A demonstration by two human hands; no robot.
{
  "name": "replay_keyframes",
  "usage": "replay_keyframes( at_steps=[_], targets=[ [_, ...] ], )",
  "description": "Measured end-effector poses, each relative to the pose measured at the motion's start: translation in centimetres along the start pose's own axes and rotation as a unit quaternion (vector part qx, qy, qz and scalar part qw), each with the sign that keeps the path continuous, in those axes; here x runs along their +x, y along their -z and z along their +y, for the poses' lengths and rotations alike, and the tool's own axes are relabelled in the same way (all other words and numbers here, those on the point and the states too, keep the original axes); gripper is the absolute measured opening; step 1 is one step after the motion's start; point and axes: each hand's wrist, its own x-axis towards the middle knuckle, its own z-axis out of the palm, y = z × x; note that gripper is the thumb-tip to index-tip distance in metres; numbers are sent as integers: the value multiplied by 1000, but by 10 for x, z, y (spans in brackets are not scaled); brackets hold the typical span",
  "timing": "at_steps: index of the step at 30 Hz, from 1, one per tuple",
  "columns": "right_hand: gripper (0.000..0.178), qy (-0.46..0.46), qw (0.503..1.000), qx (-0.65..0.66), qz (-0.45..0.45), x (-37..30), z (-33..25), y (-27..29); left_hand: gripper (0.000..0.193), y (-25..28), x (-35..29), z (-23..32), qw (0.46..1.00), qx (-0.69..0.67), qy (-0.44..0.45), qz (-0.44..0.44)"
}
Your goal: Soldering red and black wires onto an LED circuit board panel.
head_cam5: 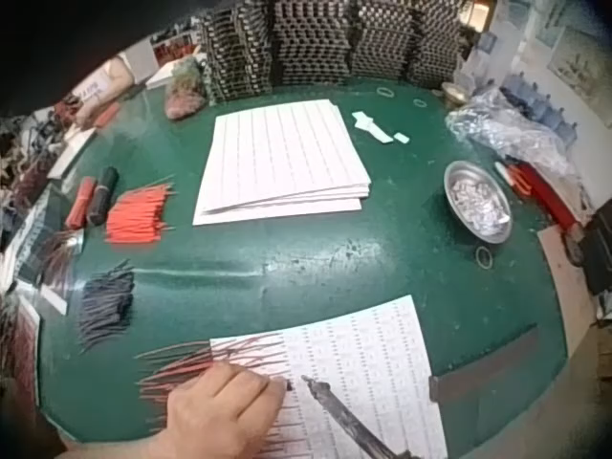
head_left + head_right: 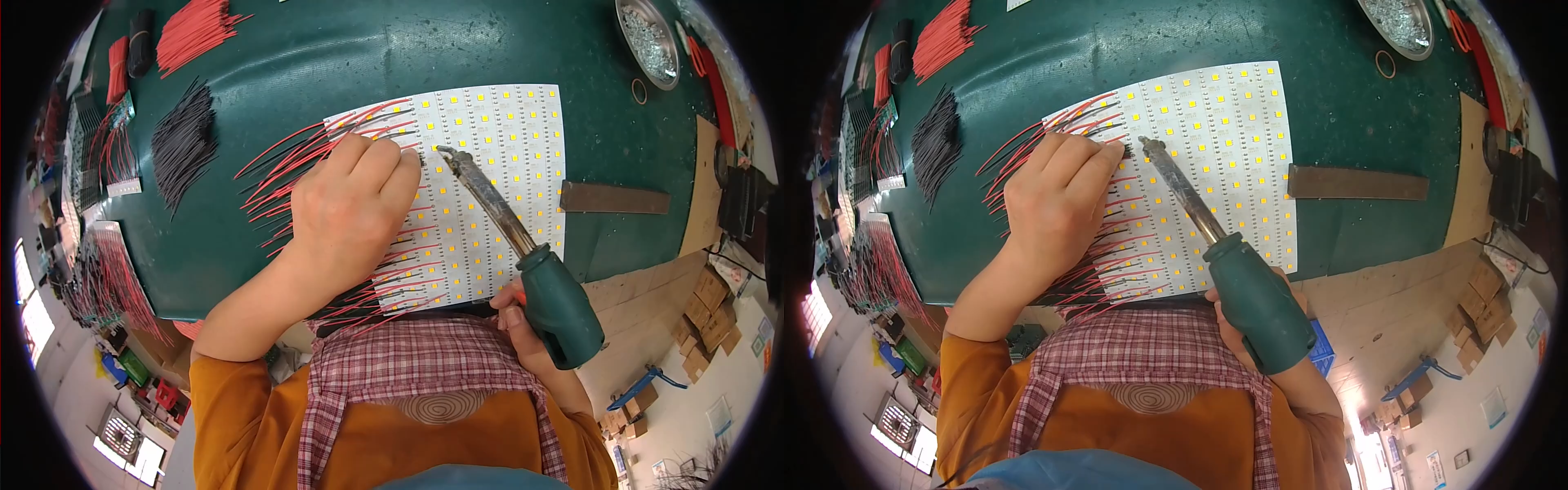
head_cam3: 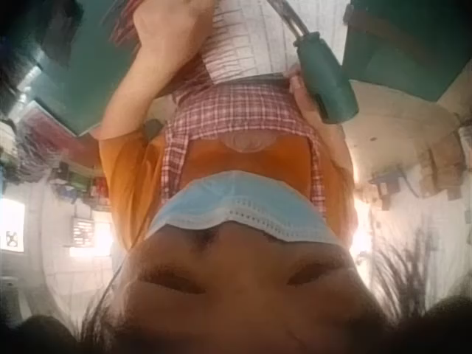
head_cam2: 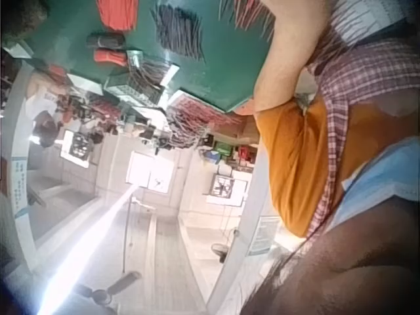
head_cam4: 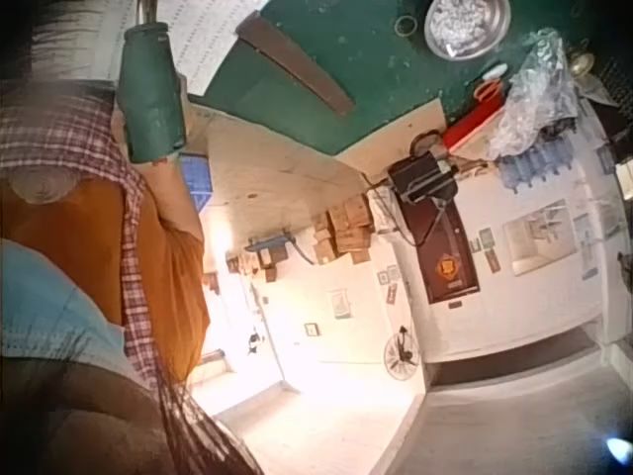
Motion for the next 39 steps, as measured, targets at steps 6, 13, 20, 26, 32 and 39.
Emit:
replay_keyframes(
  at_steps=[6, 13, 20, 26, 32, 39],
  targets=[
    [27, -6, 999, 40, 25, -4, 3, -4, 26, 1, 3, -3, 998, -42, 13, 35],
    [17, 86, 988, -103, -79, -7, 12, 6, 31, 5, -8, 9, 996, -73, 40, 13],
    [16, 61, 991, -108, -59, -13, 25, 0, 32, 0, -9, 6, 1000, -10, -10, 11],
    [12, 93, 989, -104, -51, -6, 17, 2, 31, 1, -8, 9, 1000, 10, -16, 3],
    [33, -201, 868, 454, 4, -14, 23, -4, 26, 2, -7, 8, 1000, 12, -9, -8],
    [14, 4, 994, 110, -5, -9, 13, -9, 25, -1, -7, 4, 1000, -13, 6, 11]
  ],
)
